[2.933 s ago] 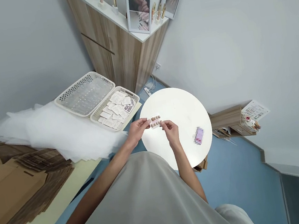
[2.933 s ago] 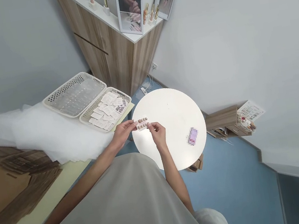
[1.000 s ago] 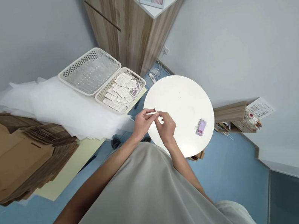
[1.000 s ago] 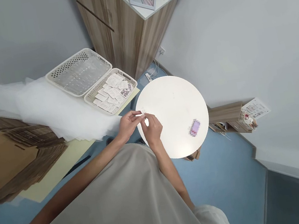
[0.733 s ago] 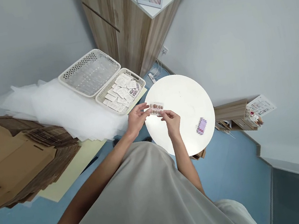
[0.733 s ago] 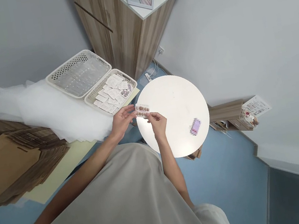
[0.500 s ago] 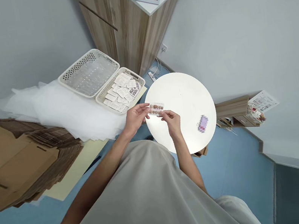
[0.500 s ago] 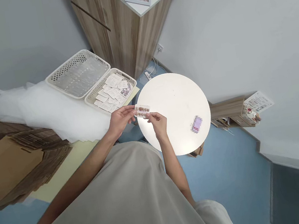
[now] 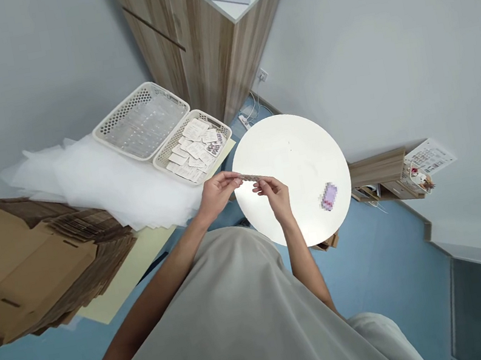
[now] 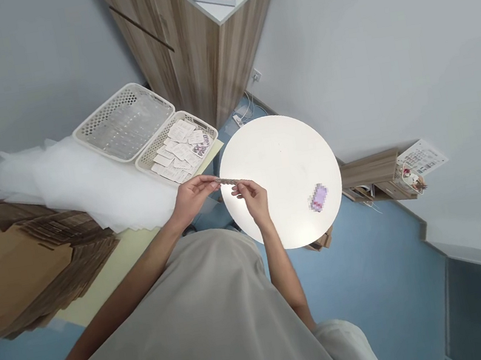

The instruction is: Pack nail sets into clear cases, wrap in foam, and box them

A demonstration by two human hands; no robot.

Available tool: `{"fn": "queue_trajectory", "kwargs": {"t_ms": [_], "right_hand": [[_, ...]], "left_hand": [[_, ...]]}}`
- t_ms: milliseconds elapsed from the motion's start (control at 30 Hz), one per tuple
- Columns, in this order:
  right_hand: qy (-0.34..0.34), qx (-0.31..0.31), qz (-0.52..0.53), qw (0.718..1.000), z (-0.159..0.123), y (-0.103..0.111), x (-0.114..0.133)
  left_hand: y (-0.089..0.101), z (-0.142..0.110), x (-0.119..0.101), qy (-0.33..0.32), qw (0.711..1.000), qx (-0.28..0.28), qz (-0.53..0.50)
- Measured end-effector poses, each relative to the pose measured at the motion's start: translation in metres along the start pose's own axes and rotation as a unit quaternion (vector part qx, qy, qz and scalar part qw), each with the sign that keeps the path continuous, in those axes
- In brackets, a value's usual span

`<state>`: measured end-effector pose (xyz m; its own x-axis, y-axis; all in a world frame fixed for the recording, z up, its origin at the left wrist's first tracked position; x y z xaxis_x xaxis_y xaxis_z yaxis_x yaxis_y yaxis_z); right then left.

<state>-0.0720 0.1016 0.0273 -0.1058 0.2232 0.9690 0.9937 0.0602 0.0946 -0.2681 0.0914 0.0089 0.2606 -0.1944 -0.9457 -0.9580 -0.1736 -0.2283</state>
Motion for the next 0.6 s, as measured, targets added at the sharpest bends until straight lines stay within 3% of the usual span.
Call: {"fn": "queue_trajectory", "kwargs": {"t_ms": [133, 300, 433, 600], "right_hand": [[-0.02, 0.006, 0.027, 0.999, 0.001, 0.006, -0.001], [-0.041, -0.012, 0.019, 0.999, 0.005, 0.009, -0.002], [-0.022, -0.023, 0.003, 0.999, 0.007, 0.006, -0.003], [0.015, -0.029, -0.011, 0.999, 0.011, 0.004, -0.001]], "left_hand": [[-0.003, -0.004, -0.002, -0.002, 1.0, 0.028, 0.003], [-0.005, -0.008, -0.005, -0.019, 1.0, 0.022, 0.004], [-0.003, -0.011, -0.004, -0.008, 1.0, -0.003, -0.012], [-0.002, -0.013, 0.004, -0.002, 1.0, 0.014, -0.009]]}}
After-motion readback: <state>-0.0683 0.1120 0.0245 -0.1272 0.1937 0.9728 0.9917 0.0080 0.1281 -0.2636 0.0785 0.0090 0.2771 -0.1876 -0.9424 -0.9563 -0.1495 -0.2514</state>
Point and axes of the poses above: each hand's wrist, its own z-axis towards the middle knuckle, its own y-axis out of the back of the hand, x = y × z, the point moved 3 cm from there along z, towards the middle knuckle, and after that the axes turned 1 degree about -x, right-handed, at the moved point
